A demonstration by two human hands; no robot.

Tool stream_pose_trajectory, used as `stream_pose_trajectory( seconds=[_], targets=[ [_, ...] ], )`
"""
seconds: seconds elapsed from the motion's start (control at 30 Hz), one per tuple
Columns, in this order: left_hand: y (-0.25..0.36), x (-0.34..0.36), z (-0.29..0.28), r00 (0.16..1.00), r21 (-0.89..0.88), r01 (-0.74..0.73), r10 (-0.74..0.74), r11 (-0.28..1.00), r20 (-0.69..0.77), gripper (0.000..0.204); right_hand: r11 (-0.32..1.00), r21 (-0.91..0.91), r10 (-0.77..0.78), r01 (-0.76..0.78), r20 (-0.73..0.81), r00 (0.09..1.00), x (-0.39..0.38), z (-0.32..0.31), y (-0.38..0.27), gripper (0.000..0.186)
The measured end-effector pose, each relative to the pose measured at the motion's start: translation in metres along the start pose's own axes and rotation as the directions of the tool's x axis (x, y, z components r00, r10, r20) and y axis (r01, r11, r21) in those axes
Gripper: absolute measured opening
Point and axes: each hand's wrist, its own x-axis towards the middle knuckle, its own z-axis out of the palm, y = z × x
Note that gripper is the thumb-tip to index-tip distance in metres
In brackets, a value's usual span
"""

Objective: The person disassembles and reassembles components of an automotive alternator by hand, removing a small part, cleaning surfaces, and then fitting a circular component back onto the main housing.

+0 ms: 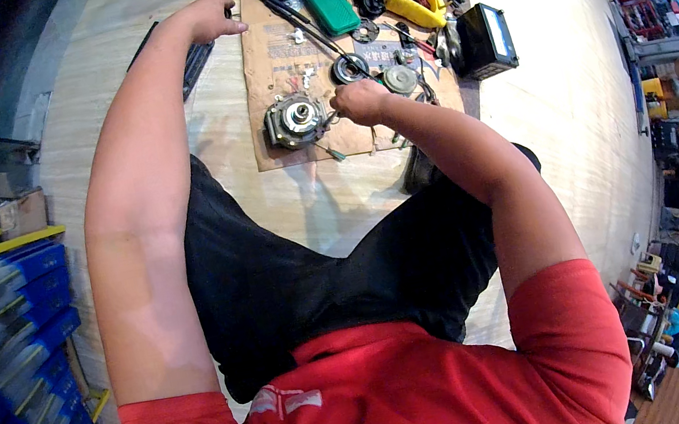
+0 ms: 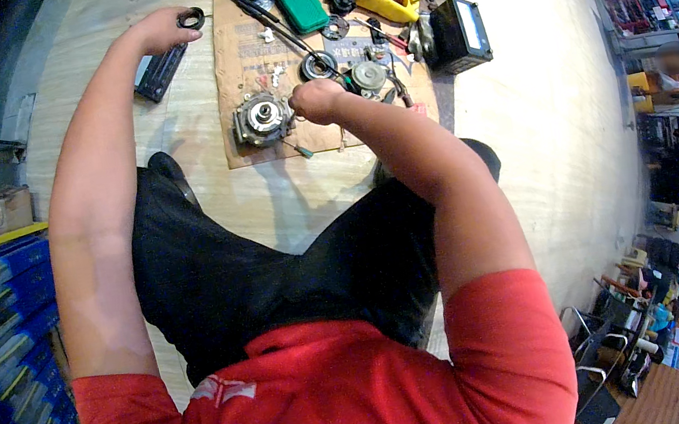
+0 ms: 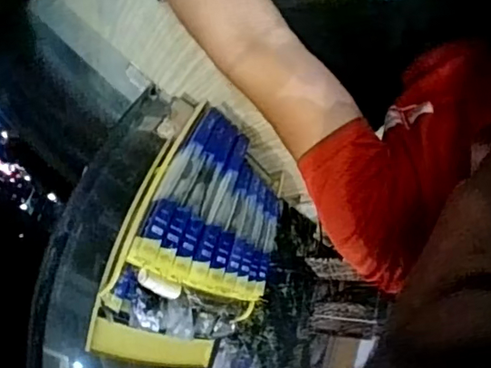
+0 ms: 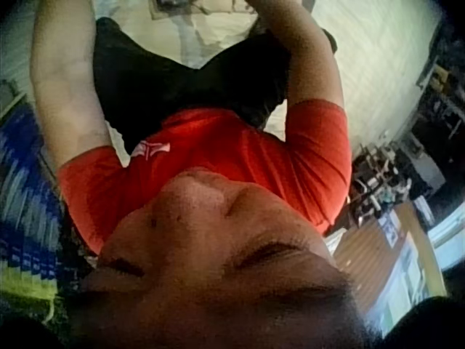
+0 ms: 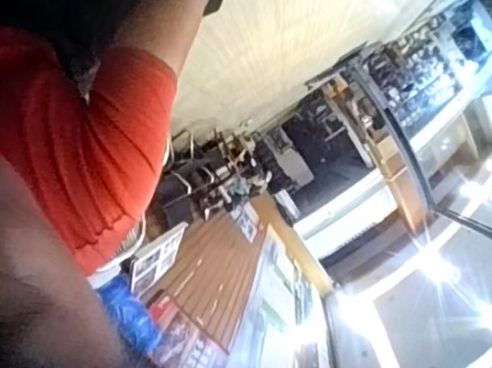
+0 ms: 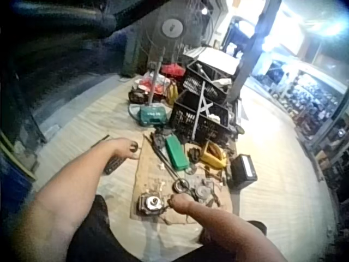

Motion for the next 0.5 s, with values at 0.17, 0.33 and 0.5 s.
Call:
stream_pose_trajectory(
  seconds=[0.17,0.33,0.5],
  targets=[
    [0.003,-0.006,-0.005,1.0,0.126,-0.016,0.015,0.992,0.012,0.062,0.993,-0.075,-0.09,0.09,0.013,0.996,0.003,-0.005,0.001,0.017],
    [0.015,-0.007,-0.005,0.989,0.13,0.084,-0.099,0.988,0.113,0.071,0.999,0.023,-0.03,0.028,0.059,0.998,0.005,0.001,0.001,0.022],
    [0.023,-0.01,-0.012,0.997,0.027,-0.015,0.013,1.0,0.077,0.073,0.996,-0.069,-0.05,0.051,0.019,0.999,0.0,0.002,0.005,0.016]
  ],
)
